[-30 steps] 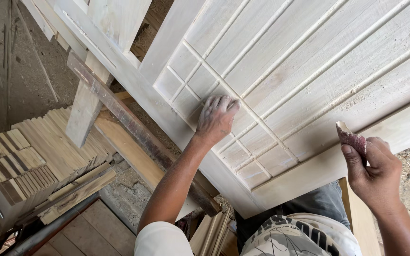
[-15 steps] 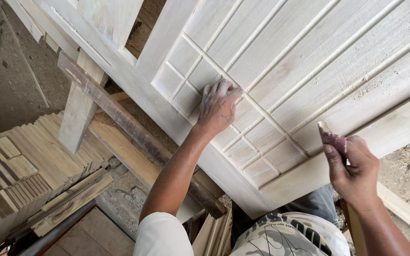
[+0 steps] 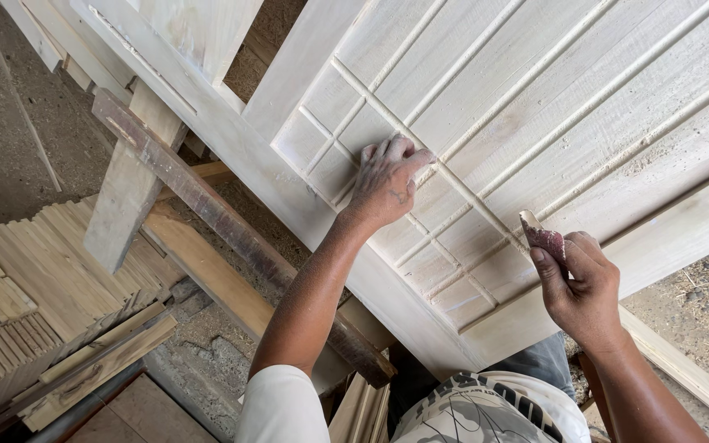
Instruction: The person sands the grooves of a wooden panel by hand using a piece of sandpaper.
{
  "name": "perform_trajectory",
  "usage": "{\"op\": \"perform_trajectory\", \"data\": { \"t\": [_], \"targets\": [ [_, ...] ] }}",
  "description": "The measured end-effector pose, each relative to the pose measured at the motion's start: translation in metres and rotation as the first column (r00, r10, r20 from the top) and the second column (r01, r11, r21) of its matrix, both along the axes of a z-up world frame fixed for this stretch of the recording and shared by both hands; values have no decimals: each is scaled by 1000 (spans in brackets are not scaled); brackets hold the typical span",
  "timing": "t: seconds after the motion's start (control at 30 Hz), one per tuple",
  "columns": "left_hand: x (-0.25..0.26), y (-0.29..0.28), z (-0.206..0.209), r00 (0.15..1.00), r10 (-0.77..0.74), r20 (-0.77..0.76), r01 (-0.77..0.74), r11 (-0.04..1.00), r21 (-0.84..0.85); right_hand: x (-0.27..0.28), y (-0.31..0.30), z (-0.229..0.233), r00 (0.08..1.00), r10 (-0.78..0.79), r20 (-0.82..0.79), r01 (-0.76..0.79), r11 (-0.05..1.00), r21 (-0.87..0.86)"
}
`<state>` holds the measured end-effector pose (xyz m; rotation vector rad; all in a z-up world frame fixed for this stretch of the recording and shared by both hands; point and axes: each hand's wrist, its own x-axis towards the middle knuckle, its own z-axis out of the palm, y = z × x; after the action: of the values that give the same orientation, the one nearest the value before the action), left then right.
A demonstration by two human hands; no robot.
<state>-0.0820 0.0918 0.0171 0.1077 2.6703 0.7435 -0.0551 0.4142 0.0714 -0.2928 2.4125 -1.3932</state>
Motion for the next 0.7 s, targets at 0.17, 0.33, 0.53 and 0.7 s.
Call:
{"op": "perform_trajectory", "data": {
  "t": [0.17,0.33,0.53,0.7],
  "targets": [
    [-10,4,4,996,20,90,-19,1000,-13,0,-8,0,999,12,-37,-13,1000,-27],
    [-9,3,1,998,48,38,-50,997,58,-1,-9,0,1000,-1,-5,1,1000,-15],
    [-10,4,3,997,36,74,-39,999,35,-1,-8,-1,998,8,-54,-9,1000,-15],
    [-10,-1,6,990,75,121,-81,995,49,-7,-10,-8,994,78,-80,-71,994,85]
  ]
}}
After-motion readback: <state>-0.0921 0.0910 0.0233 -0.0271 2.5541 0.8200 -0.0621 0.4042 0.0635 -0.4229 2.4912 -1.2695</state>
